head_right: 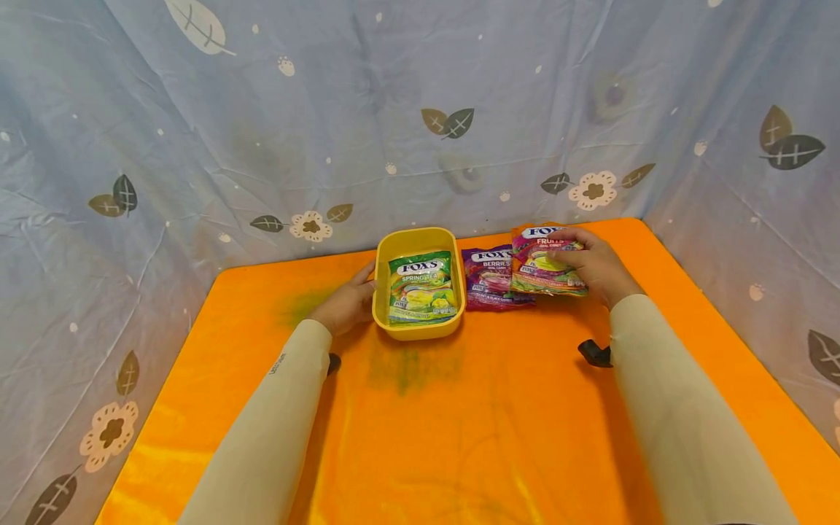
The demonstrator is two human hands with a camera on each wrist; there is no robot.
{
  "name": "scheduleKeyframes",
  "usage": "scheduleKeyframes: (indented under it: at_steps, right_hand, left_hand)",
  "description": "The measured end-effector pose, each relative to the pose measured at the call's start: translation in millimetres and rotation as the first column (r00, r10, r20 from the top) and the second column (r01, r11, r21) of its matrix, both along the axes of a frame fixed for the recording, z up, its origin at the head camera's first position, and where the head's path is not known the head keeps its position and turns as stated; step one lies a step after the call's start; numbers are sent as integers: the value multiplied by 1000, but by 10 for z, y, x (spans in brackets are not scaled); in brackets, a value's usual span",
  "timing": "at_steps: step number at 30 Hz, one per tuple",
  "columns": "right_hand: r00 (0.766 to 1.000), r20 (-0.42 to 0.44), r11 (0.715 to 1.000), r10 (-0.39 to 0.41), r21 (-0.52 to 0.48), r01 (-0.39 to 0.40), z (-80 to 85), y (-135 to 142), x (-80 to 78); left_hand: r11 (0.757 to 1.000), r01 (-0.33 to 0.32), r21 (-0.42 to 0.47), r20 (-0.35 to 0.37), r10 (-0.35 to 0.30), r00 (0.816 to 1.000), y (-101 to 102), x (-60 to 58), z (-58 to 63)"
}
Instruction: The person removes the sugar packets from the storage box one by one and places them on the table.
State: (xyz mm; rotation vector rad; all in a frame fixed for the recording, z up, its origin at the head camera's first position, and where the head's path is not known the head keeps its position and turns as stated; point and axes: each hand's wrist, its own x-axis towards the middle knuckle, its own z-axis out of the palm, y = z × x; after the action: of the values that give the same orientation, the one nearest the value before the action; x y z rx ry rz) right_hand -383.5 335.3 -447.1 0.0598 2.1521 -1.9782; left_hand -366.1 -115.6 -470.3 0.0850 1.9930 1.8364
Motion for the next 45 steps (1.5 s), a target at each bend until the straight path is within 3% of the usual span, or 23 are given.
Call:
scheduleKeyframes:
  at_steps: [12, 21, 26, 34, 41, 45]
  right_hand:
    - [999, 42, 999, 16, 49, -19, -112, 267, 3]
    - [997, 70, 998, 23, 58, -27, -96, 346, -14]
    - [995, 97, 993, 21, 110, -31, -96, 413, -31]
    - [995, 74, 964, 63, 253, -80, -170, 502, -35]
    - [992, -26, 901, 121, 423, -98, -191, 428, -88]
    - [992, -46, 889, 117, 451, -84, -227, 391, -122]
  left_hand:
    - [999, -19, -36, 21, 20, 1000, 9, 8, 28]
    - [999, -40, -29, 36, 41, 999, 14, -17, 18]
    - [999, -41, -20, 36, 42, 998, 26, -20, 15]
    - [1000, -29, -7, 41, 30, 999, 29, -14, 9]
    - [999, -45, -21, 44, 46, 998, 19, -10, 7]
    - [999, -49, -15, 48, 50, 998, 9, -8, 5]
